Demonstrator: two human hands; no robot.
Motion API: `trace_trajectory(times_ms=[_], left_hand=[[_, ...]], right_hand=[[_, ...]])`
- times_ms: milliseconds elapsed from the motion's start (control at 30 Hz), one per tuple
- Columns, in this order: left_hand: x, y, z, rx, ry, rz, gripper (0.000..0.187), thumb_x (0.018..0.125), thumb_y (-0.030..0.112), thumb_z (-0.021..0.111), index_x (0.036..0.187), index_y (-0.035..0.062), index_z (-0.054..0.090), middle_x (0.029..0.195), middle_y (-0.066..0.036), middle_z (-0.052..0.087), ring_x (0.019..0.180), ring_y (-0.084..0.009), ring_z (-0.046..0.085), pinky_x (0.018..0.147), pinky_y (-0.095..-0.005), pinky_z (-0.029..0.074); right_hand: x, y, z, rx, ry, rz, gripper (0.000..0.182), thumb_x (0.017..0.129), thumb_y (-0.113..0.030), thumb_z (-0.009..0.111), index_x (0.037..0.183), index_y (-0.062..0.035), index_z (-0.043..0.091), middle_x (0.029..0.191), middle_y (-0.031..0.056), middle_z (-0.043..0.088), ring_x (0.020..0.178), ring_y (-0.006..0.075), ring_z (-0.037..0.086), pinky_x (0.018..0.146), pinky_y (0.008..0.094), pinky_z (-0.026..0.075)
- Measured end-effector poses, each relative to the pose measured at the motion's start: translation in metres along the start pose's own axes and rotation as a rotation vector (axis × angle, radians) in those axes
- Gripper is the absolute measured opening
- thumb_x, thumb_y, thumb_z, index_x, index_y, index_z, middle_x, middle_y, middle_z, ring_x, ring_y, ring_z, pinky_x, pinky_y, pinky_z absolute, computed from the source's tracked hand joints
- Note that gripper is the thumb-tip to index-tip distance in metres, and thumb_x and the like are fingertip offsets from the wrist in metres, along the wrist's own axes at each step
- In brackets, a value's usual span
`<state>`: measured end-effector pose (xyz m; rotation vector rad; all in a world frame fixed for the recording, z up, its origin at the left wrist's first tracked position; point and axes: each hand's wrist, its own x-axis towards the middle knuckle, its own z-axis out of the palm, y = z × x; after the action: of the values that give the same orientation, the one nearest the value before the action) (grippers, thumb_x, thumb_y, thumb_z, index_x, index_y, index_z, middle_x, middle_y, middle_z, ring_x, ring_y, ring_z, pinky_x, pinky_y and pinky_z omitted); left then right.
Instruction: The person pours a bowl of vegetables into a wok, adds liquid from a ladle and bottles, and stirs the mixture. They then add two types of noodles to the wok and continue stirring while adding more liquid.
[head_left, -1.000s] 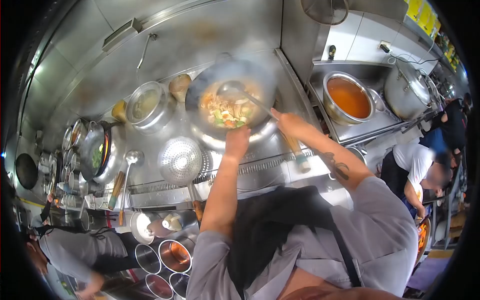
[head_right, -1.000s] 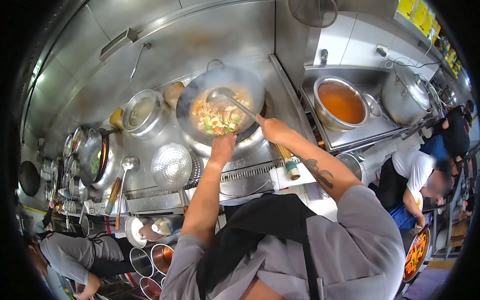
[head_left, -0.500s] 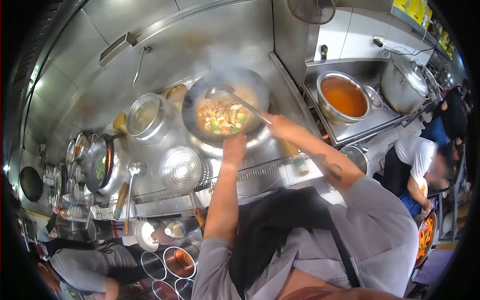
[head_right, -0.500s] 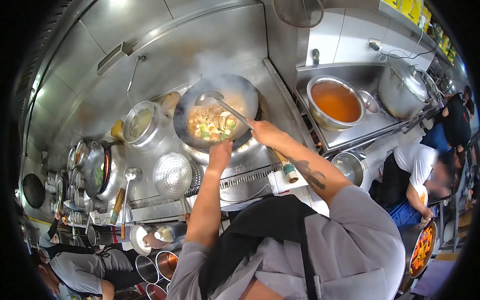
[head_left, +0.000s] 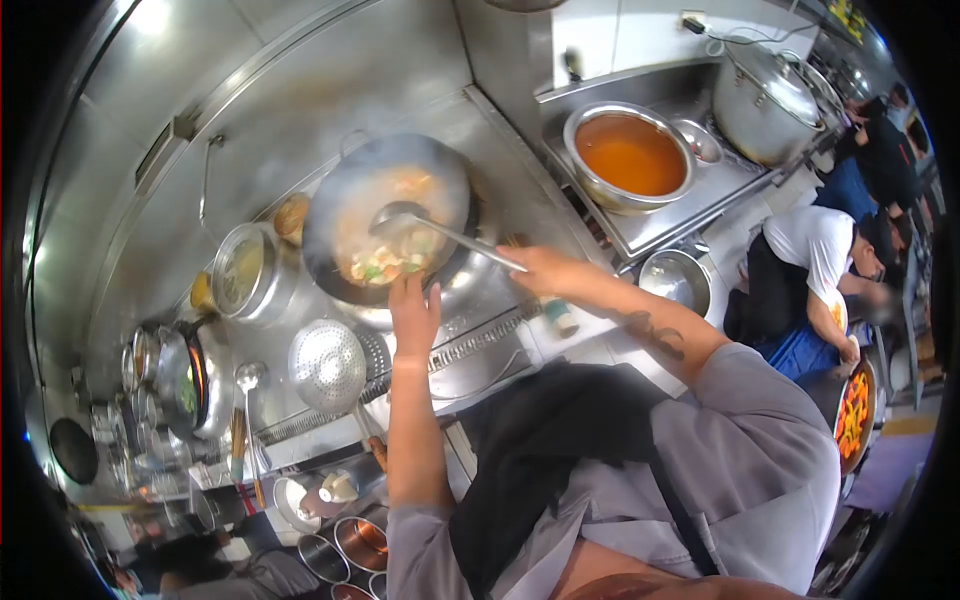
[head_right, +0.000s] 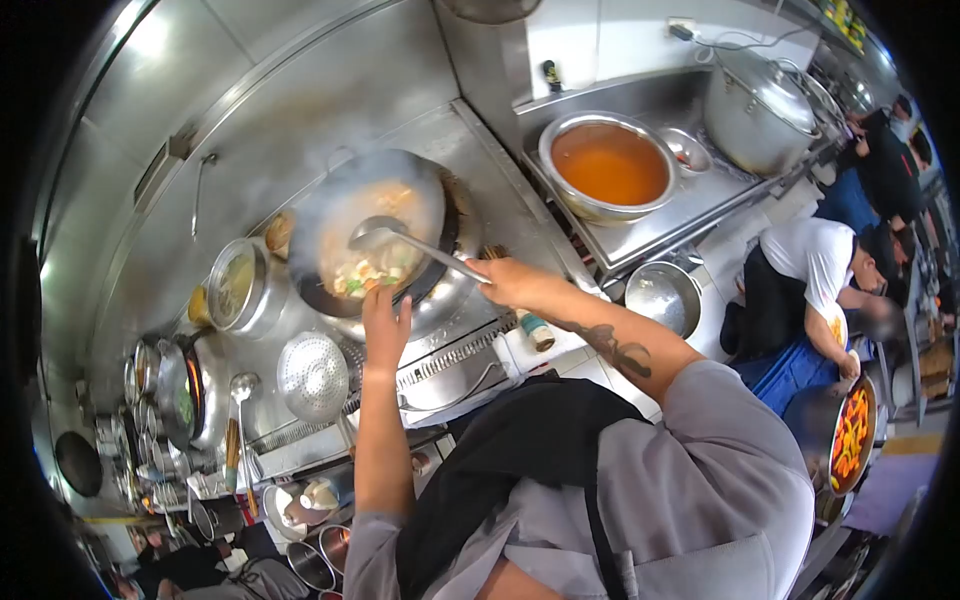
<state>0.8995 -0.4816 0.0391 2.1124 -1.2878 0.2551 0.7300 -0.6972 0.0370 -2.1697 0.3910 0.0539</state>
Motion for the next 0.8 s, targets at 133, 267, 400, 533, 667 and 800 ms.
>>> trace_trajectory(times_ms=[133, 267, 400, 533, 667, 800], left_hand=[[-0.053, 0.065, 0.003, -0.28, 0.04, -0.108, 0.025, 0.086, 0.011, 0.065, 0.106, -0.004, 0.06, 0.097, -0.017, 0.061, 0.088, -0.0314, 0.059, 0.079, -0.0398, 0.047], [-0.156, 0.078, 0.063, -0.617, -0.375, -0.405, 0.021, 0.093, 0.013, 0.057, 0.104, -0.0042, 0.063, 0.094, -0.017, 0.067, 0.085, -0.0269, 0.065, 0.077, -0.0328, 0.049], [-0.227, 0.048, 0.143, -0.785, -0.662, -0.504, 0.027, 0.095, 0.015, 0.052, 0.11, -0.0052, 0.06, 0.105, -0.022, 0.065, 0.098, -0.0313, 0.063, 0.085, -0.0349, 0.048], [-0.186, 0.107, 0.171, -0.687, -0.892, -0.316, 0.038, 0.095, 0.018, 0.047, 0.123, -0.0065, 0.052, 0.123, -0.028, 0.054, 0.116, -0.0403, 0.051, 0.1, -0.0425, 0.038], [-0.201, 0.108, 0.263, -0.655, -0.814, 0.033, 0.055, 0.083, 0.017, 0.06, 0.129, -0.0092, 0.043, 0.135, -0.033, 0.037, 0.127, -0.0466, 0.034, 0.108, -0.0478, 0.025], [-0.192, 0.131, 0.285, -0.415, -0.922, 0.145, 0.056, 0.08, 0.018, 0.063, 0.126, -0.0078, 0.046, 0.129, -0.032, 0.044, 0.122, -0.0469, 0.039, 0.105, -0.0508, 0.028]], right_hand=[[-0.014, 0.043, 0.014, -0.133, 0.385, -0.425, 0.056, 0.087, -0.021, 0.058, 0.138, -0.0052, 0.042, 0.102, 0.0234, 0.065, 0.081, 0.0357, 0.066, 0.077, 0.0424, 0.053], [-0.045, 0.059, 0.007, 0.078, 0.229, -0.198, 0.051, 0.084, -0.019, 0.061, 0.131, -0.0043, 0.048, 0.102, 0.024, 0.064, 0.086, 0.038, 0.065, 0.082, 0.0435, 0.052], [-0.056, 0.084, 0.021, 0.081, 0.226, -0.19, 0.051, 0.083, -0.017, 0.06, 0.129, -0.0026, 0.046, 0.096, 0.0248, 0.062, 0.083, 0.0398, 0.063, 0.075, 0.0457, 0.051], [-0.052, 0.095, 0.034, 0.184, 0.233, -0.203, 0.047, 0.082, -0.014, 0.059, 0.125, 0.0002, 0.046, 0.095, 0.0249, 0.061, 0.084, 0.0406, 0.061, 0.076, 0.0465, 0.049], [-0.043, 0.094, 0.049, 0.174, 0.231, -0.15, 0.05, 0.082, -0.014, 0.06, 0.127, 0.002, 0.043, 0.1, 0.0261, 0.061, 0.09, 0.0416, 0.06, 0.082, 0.046, 0.048], [-0.039, 0.099, 0.047, 0.296, 0.104, -0.042, 0.049, 0.083, -0.015, 0.06, 0.127, 0.0016, 0.044, 0.101, 0.0265, 0.06, 0.093, 0.0419, 0.06, 0.083, 0.0462, 0.047]])
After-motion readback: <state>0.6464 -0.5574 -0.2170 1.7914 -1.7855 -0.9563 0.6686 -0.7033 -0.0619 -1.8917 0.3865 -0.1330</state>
